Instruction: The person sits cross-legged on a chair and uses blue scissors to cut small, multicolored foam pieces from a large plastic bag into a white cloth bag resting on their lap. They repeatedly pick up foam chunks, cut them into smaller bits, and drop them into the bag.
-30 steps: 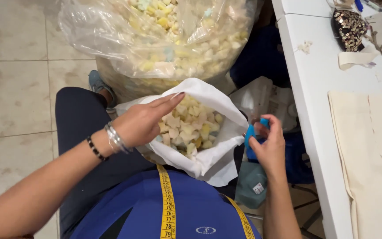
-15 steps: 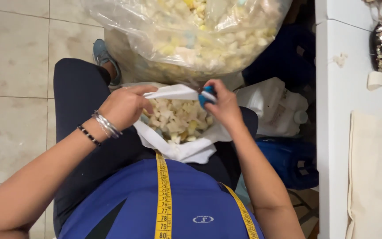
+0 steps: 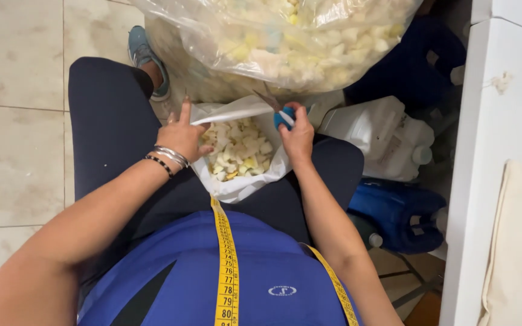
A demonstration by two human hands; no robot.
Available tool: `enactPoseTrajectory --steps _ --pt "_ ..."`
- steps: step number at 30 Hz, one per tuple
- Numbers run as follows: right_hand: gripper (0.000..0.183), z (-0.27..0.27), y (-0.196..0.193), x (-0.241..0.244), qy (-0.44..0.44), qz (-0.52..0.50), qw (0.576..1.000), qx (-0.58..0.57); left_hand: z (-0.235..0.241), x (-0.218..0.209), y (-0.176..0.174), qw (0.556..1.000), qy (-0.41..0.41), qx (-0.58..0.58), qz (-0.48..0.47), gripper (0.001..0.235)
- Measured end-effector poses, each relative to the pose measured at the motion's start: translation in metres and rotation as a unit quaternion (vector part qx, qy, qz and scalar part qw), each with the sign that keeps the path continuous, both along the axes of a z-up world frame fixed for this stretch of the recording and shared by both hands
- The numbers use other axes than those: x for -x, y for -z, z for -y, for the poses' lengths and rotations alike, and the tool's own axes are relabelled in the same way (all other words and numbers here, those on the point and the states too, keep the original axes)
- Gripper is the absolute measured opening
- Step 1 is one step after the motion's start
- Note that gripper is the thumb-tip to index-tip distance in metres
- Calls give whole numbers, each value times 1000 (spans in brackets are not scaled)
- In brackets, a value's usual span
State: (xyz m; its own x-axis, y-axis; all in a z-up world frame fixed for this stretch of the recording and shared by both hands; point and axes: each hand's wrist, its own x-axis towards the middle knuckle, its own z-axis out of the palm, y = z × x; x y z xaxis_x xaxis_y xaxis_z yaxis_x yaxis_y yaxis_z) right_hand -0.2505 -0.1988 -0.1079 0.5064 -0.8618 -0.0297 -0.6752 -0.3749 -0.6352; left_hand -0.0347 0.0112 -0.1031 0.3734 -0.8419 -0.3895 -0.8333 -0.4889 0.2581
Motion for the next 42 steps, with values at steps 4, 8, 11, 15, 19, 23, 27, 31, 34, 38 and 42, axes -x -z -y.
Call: enactPoseTrajectory --steps 4,8,11,15,19,23,27,31,34,38,42 --pt "54 9 3 7 19 18 999 34 4 9 1 996 -37 -41 -76 87" --pt "59 0 -42 12 31 32 999 30 17 1 -25 968 -101 -37 -228 104" --pt "66 0 -21 35 41 39 997 -45 6 -5 -7 960 -98 64 -254 92" --pt "51 5 -27 28 19 38 998 -38 9 1 -53 951 -74 86 -286 96" --pt "47 11 -39 13 60 134 989 20 12 -1 -63 957 -65 17 -283 106" --pt "57 9 -25 14 74 114 990 -39 21 -10 -48 963 -96 -52 -248 107" --pt "68 15 -30 21 119 93 987 -61 20 -12 -33 971 -73 -85 -211 106" --pt "81 22 26 42 169 39 971 -166 25 -2 -4 998 28 28 41 60" --pt "79 28 50 50 197 25 958 -208 47 -9 42 970 68 195 129 30" --pt "78 36 63 57 218 -24 960 -172 63 -33 110 983 41 146 102 23" --pt "64 17 -2 45 230 43 965 -118 38 -27 30 997 39 69 6 50"
